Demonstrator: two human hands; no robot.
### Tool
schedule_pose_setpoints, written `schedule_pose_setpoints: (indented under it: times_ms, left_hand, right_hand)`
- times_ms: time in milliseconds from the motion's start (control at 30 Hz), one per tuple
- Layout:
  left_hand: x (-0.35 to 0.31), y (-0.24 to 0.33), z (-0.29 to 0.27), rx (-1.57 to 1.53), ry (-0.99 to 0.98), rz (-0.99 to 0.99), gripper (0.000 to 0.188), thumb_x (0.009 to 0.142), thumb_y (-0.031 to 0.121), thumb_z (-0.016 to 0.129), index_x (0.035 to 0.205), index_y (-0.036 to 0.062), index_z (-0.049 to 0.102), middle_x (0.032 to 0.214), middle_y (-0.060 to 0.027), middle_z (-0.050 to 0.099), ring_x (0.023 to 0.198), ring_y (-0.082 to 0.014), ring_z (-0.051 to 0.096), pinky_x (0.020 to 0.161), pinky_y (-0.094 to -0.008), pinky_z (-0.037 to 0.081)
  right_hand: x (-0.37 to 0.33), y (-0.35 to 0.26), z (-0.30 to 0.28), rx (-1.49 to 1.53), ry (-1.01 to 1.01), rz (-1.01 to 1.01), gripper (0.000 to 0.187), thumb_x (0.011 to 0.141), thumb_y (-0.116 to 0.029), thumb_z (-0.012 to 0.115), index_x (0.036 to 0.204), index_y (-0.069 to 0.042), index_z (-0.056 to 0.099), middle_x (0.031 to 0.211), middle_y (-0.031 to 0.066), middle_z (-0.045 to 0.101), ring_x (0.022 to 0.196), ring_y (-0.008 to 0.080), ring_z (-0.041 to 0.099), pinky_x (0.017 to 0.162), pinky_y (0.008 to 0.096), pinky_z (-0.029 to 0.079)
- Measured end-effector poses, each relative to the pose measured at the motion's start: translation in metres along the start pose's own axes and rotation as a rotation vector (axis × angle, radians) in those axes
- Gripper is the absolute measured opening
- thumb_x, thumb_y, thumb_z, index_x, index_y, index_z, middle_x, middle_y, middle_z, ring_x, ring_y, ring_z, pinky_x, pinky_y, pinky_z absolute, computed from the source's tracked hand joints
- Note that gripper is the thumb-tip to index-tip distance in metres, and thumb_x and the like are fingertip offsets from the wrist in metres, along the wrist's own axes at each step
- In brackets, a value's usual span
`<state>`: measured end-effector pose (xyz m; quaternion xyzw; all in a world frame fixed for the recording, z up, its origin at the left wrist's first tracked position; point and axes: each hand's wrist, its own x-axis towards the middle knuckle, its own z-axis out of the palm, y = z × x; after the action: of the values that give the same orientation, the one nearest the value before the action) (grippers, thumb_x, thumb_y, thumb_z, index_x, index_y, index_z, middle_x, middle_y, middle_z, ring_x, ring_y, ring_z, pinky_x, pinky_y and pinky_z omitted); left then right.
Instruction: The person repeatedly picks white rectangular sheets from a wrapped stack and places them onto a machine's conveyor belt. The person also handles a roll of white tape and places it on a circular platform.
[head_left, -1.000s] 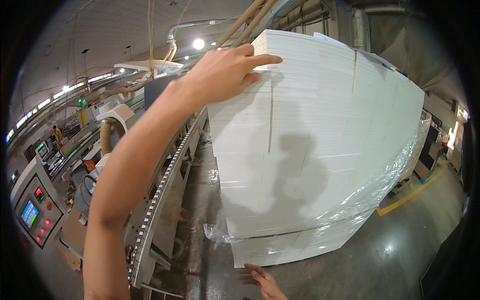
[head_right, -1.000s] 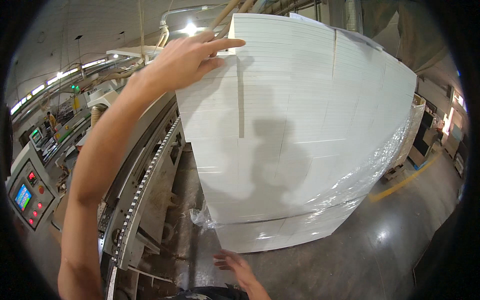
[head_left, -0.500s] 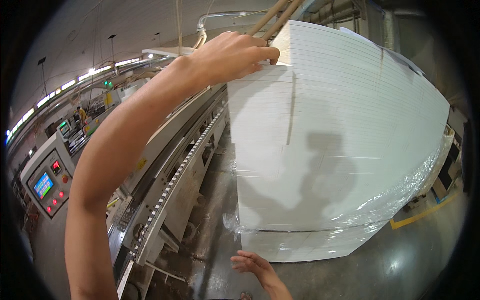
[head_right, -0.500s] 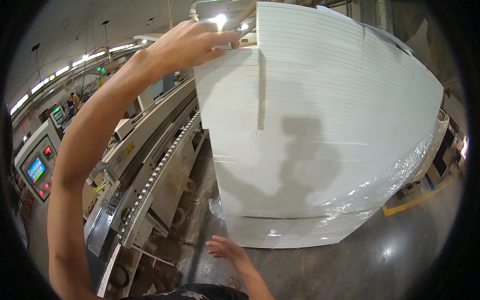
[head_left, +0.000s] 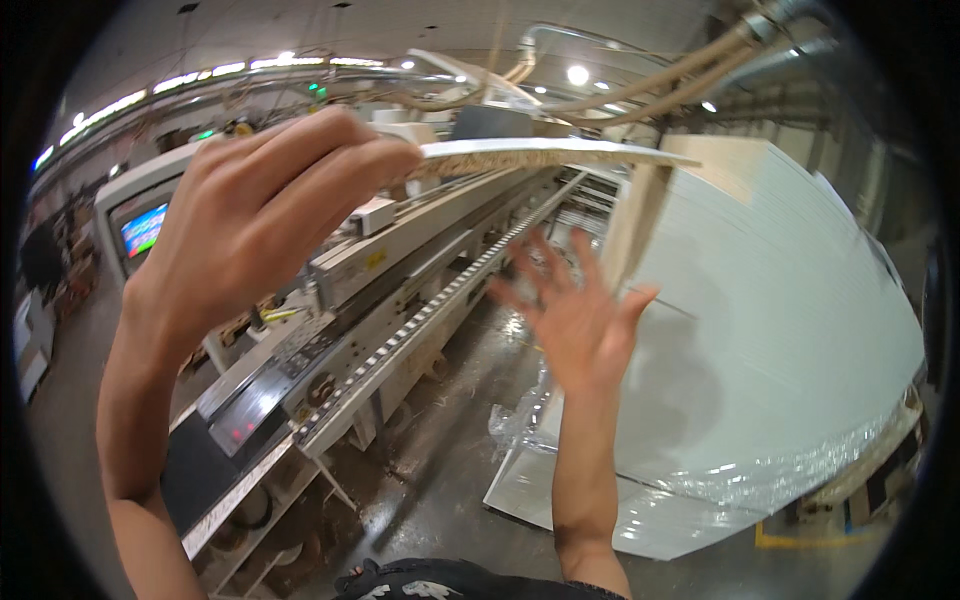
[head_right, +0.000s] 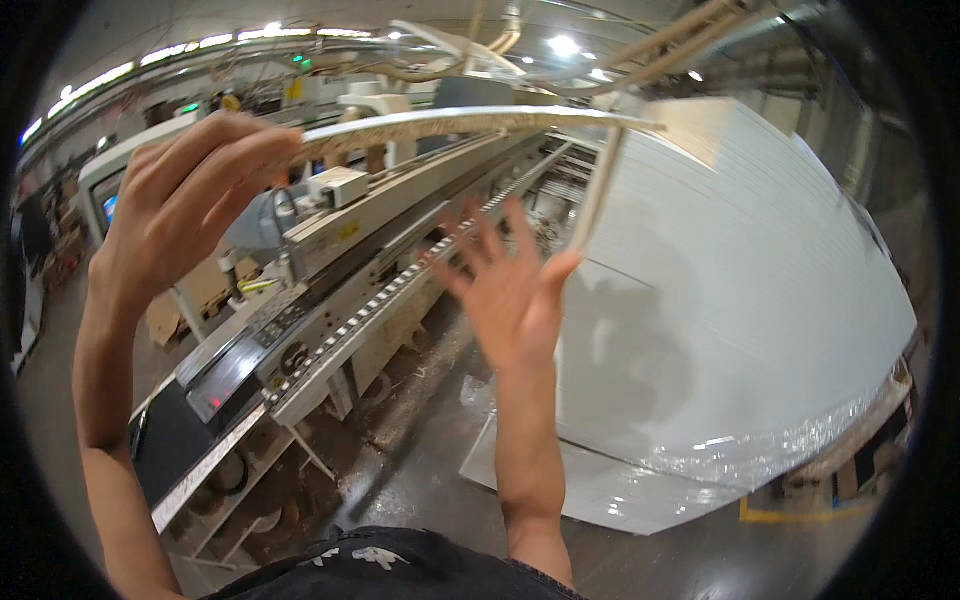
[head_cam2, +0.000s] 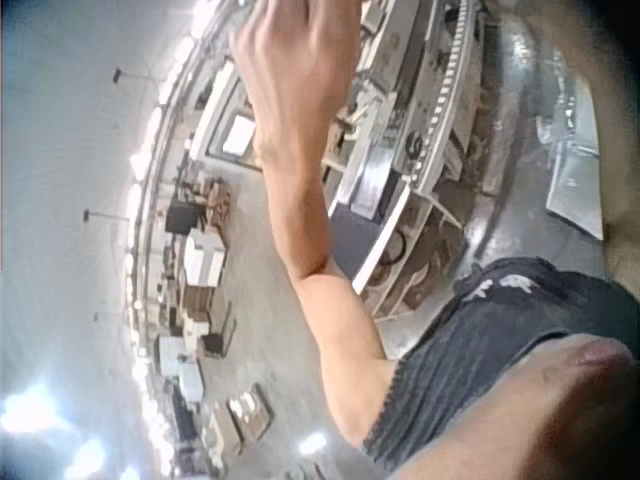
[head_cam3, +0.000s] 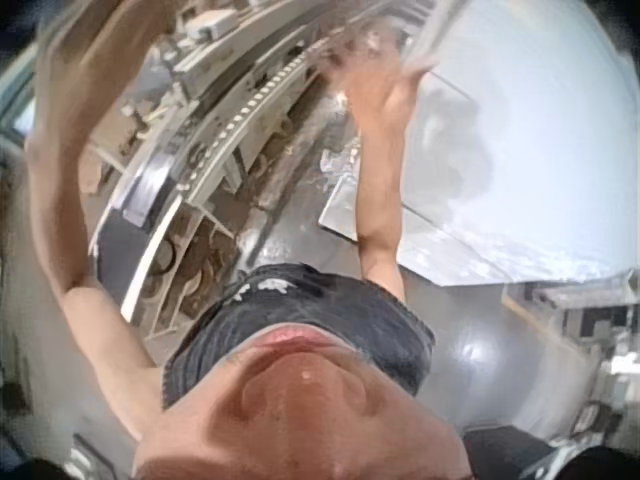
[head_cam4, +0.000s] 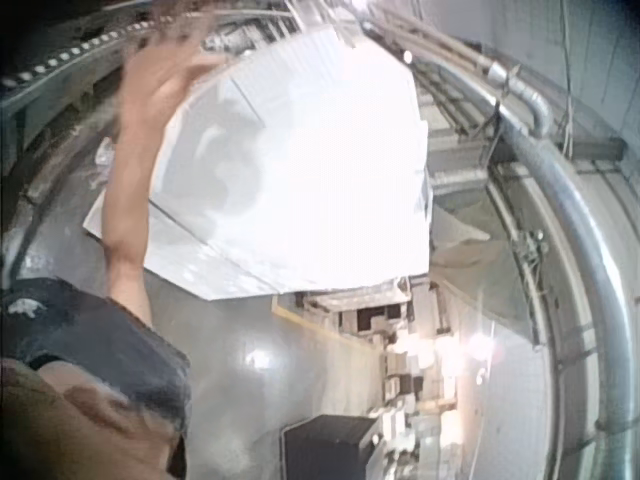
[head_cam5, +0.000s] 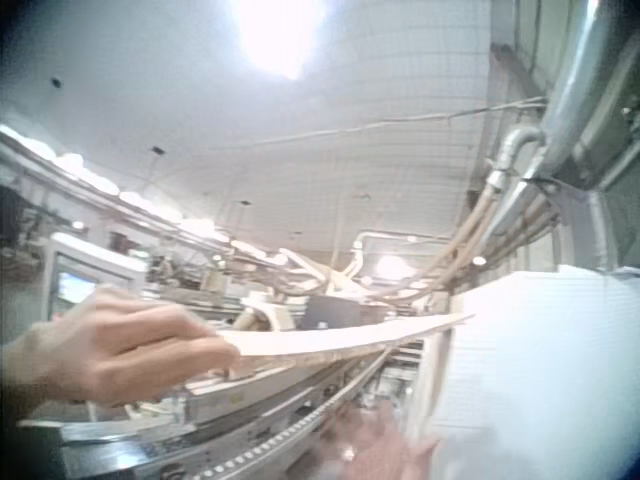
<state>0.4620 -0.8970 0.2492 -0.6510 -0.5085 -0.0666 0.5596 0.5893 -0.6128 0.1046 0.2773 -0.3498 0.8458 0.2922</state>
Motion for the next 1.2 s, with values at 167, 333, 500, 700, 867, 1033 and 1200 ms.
schedule_pose_setpoints:
  times_ms: [167, 333, 500, 700, 867, 1033, 1200]
  left_hand:
    - [-0.114, 0.04, -0.09, 0.057, -0.005, -0.263, 0.028, 0.086, 0.0, 0.075, 0.114, 0.0025, 0.075, 0.105, -0.0132, 0.076, 0.094, -0.026, 0.078, 0.072, -0.0347, 0.067]
    - [-0.225, 0.092, -0.157, 0.064, -0.12, -0.52, 0.025, 0.081, -0.002, 0.079, 0.104, 0.0045, 0.075, 0.109, -0.013, 0.074, 0.102, -0.0339, 0.077, 0.082, -0.0404, 0.069]
    - [-0.382, 0.184, -0.173, 0.105, -0.185, -1.099, 0.034, 0.072, -0.007, 0.08, 0.103, 0.0067, 0.076, 0.116, -0.0138, 0.071, 0.115, -0.04, 0.071, 0.088, -0.045, 0.064]
    - [-0.499, 0.307, -0.171, -0.282, 0.365, -2.311, 0.037, 0.091, 0.0, 0.073, 0.127, 0.0051, 0.067, 0.13, -0.0122, 0.066, 0.108, -0.0194, 0.067, 0.086, -0.033, 0.058]
    - [-0.565, 0.318, -0.184, -0.302, 0.54, -2.569, 0.041, 0.102, 0.02, 0.069, 0.136, -0.0014, 0.06, 0.114, -0.0105, 0.07, 0.091, -0.0118, 0.066, 0.072, -0.0269, 0.058]
    - [-0.638, 0.316, -0.193, -0.491, 0.372, -2.561, 0.058, 0.1, 0.01, 0.069, 0.153, 0.0013, 0.047, 0.109, -0.0097, 0.069, 0.082, -0.013, 0.069, 0.062, -0.0277, 0.062]
    - [-0.665, 0.316, -0.165, -0.443, 0.36, -2.596, 0.066, 0.094, -0.005, 0.068, 0.155, 0.0006, 0.045, 0.13, -0.017, 0.062, 0.081, -0.017, 0.07, 0.061, -0.0283, 0.063]
  right_hand:
    - [0.067, 0.04, 0.029, 0.308, -0.172, 0.16, 0.112, 0.081, -0.089, 0.06, 0.15, -0.003, 0.046, 0.147, 0.0189, 0.057, 0.138, 0.0364, 0.051, 0.118, 0.062, 0.038]
    - [0.01, 0.175, 0.086, -0.056, 0.465, 0.259, 0.074, 0.099, -0.061, 0.062, 0.148, -0.006, 0.05, 0.141, 0.009, 0.062, 0.126, 0.0269, 0.061, 0.103, 0.0465, 0.053]
    - [-0.08, 0.336, 0.043, 0.172, 0.599, 0.737, 0.041, 0.1, -0.029, 0.067, 0.134, -0.007, 0.062, 0.128, 0.0072, 0.069, 0.118, 0.0269, 0.067, 0.101, 0.0444, 0.056]
    - [-0.189, 0.502, -0.004, 0.219, 0.764, 1.044, 0.042, 0.096, -0.007, 0.068, 0.136, -0.006, 0.059, 0.132, 0.0096, 0.067, 0.124, 0.029, 0.063, 0.11, 0.0487, 0.05]
    - [-0.231, 0.587, -0.027, 0.287, 0.765, 1.195, 0.037, 0.097, -0.005, 0.069, 0.133, -0.005, 0.06, 0.129, 0.0082, 0.067, 0.124, 0.0272, 0.063, 0.11, 0.0441, 0.049]
    - [-0.243, 0.645, -0.036, 0.324, 0.736, 1.25, 0.04, 0.099, -0.01, 0.07, 0.136, -0.005, 0.059, 0.132, 0.0081, 0.066, 0.126, 0.0269, 0.061, 0.111, 0.0438, 0.048]
    - [-0.218, 0.652, -0.033, 0.166, 0.737, 1.37, 0.048, 0.101, -0.015, 0.07, 0.145, -0.007, 0.051, 0.145, 0.0105, 0.056, 0.136, 0.03, 0.053, 0.114, 0.0499, 0.045]
